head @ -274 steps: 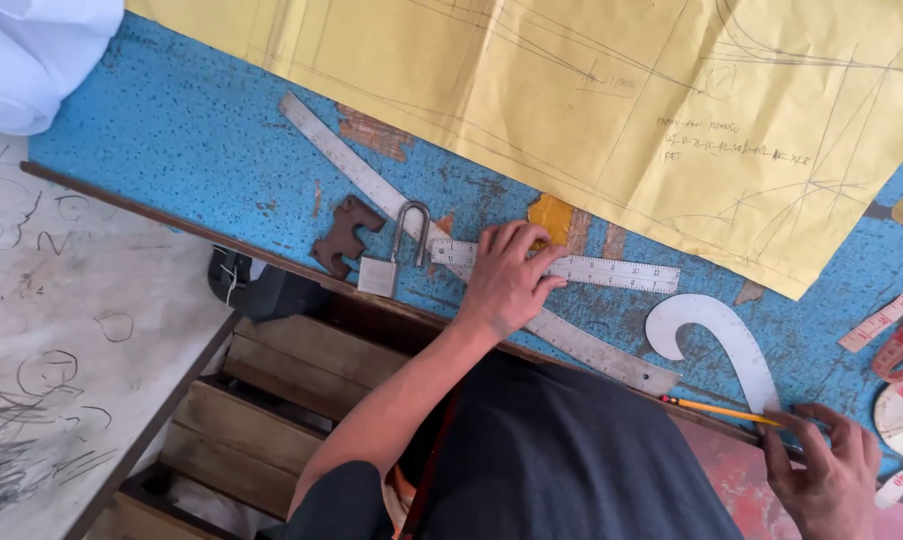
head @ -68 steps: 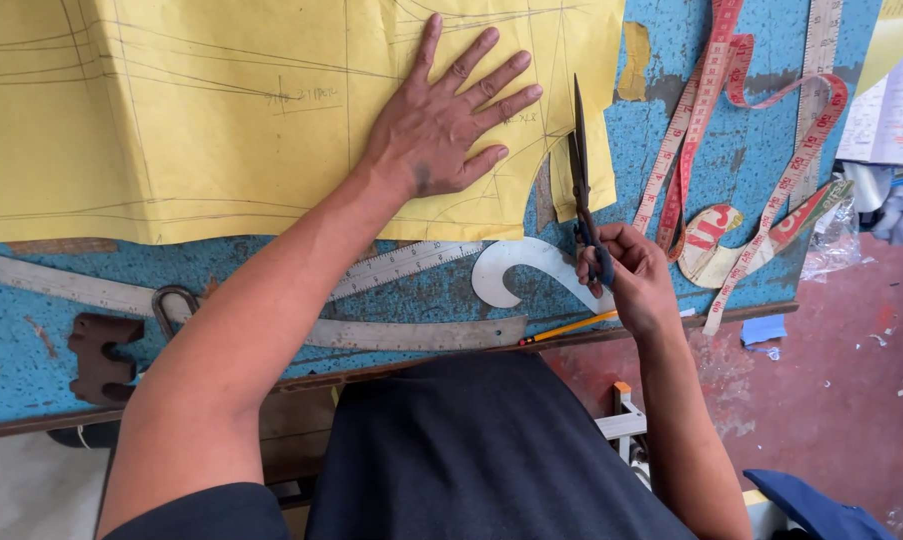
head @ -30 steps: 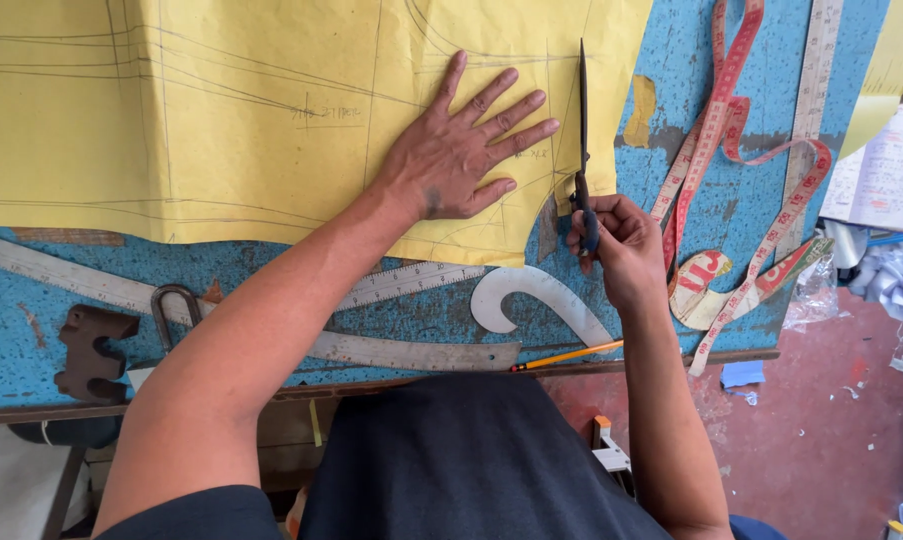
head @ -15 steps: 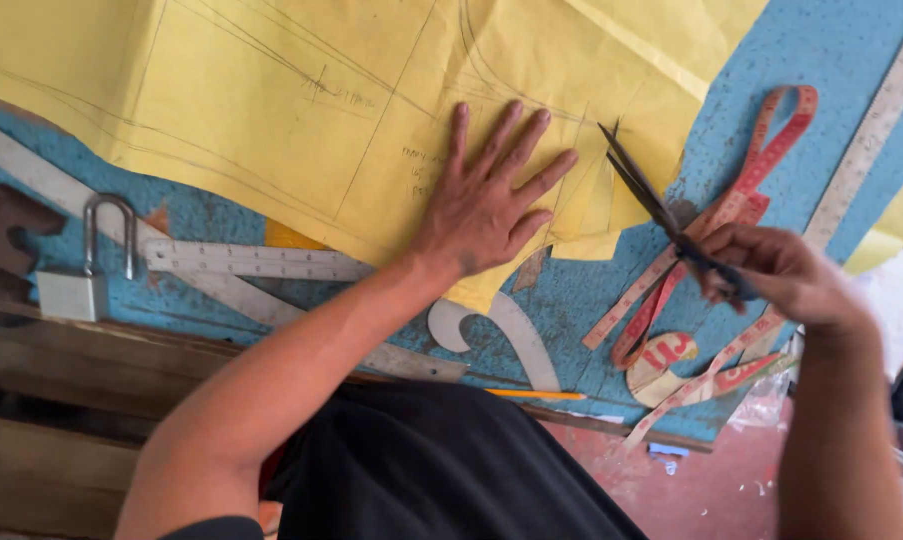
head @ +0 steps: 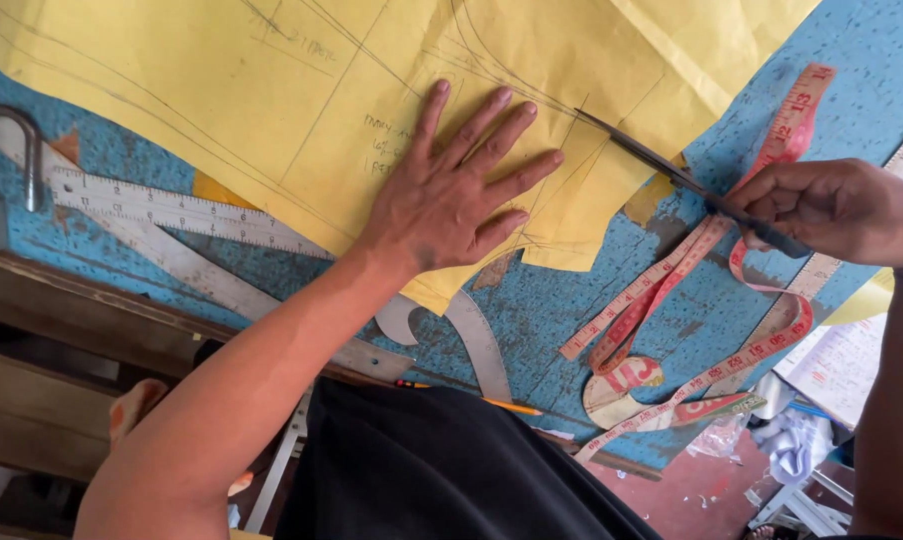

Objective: The person uses shears to cut a large piece of yellow fabric along pre-drawn lines on a blue worktable. After cutting, the person uses a ruler and a pencil to draw straight lines and markings on the fabric pieces.

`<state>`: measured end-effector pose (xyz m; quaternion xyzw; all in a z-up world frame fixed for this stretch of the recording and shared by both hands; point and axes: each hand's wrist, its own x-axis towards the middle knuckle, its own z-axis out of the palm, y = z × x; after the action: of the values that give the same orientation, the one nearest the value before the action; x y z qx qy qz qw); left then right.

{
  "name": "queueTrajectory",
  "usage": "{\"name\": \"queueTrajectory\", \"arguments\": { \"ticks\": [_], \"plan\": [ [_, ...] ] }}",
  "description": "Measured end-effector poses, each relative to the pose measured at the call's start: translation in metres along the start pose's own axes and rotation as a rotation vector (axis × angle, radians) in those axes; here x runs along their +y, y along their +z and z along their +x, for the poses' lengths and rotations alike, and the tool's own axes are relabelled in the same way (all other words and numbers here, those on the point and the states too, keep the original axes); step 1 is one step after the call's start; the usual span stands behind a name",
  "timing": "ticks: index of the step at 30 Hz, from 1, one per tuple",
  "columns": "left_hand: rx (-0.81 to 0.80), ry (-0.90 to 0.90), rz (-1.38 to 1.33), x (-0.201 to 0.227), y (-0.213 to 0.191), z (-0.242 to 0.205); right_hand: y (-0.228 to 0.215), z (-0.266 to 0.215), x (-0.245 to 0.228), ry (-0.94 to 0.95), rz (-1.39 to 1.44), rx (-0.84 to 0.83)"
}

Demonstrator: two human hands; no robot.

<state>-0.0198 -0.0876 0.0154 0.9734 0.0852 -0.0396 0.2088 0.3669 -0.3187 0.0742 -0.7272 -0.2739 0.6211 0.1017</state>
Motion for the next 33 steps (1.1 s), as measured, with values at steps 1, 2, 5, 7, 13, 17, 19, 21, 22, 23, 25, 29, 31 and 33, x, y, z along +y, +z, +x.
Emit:
{"name": "queueTrajectory", "arguments": {
  "ticks": [1,2,5,7,13,17,19,21,22,23,25,29,31,33],
  "plan": [
    [-0.001,-0.004,-0.003,0.001,0.002,-0.001,-0.001,0.000,0.003,0.002,-0.002,-0.004],
    [0.027,0.004,-0.007,0.001,0.004,-0.001,-0.002,0.001,0.006,-0.036,-0.019,-0.009],
    [0.058,0.012,-0.017,0.001,0.005,-0.002,0.005,-0.001,-0.001,-0.055,-0.038,0.012],
    [0.066,0.012,-0.020,0.001,0.005,-0.002,0.008,-0.002,-0.003,-0.040,-0.042,0.040],
    [0.144,0.034,-0.019,0.000,0.009,-0.003,0.009,-0.002,0.009,-0.156,-0.138,0.075],
    [0.215,0.060,-0.006,-0.002,0.013,-0.004,0.020,0.001,-0.018,-0.196,-0.138,0.040],
    [0.200,0.061,-0.007,-0.002,0.014,-0.004,0.025,0.003,-0.028,-0.224,-0.126,0.029],
    [0.226,0.069,0.016,-0.002,0.016,-0.005,0.029,0.006,-0.040,-0.218,-0.131,0.044],
    [0.230,0.065,0.016,-0.002,0.016,-0.005,0.028,0.006,-0.039,-0.219,-0.136,0.043],
    [0.226,0.066,0.020,-0.003,0.016,-0.004,0.027,0.006,-0.039,-0.244,-0.117,0.022],
    [0.223,0.059,0.019,-0.003,0.016,-0.005,0.028,0.006,-0.041,-0.266,-0.102,-0.007],
    [0.237,0.069,0.034,-0.003,0.018,-0.005,0.034,0.002,-0.049,-0.319,-0.176,0.005],
    [0.250,0.078,0.031,-0.003,0.019,-0.004,0.035,0.001,-0.048,-0.305,-0.187,0.016],
    [0.284,0.083,0.045,-0.004,0.021,-0.004,0.036,0.005,-0.044,-0.275,-0.132,0.027]
  ]
}}
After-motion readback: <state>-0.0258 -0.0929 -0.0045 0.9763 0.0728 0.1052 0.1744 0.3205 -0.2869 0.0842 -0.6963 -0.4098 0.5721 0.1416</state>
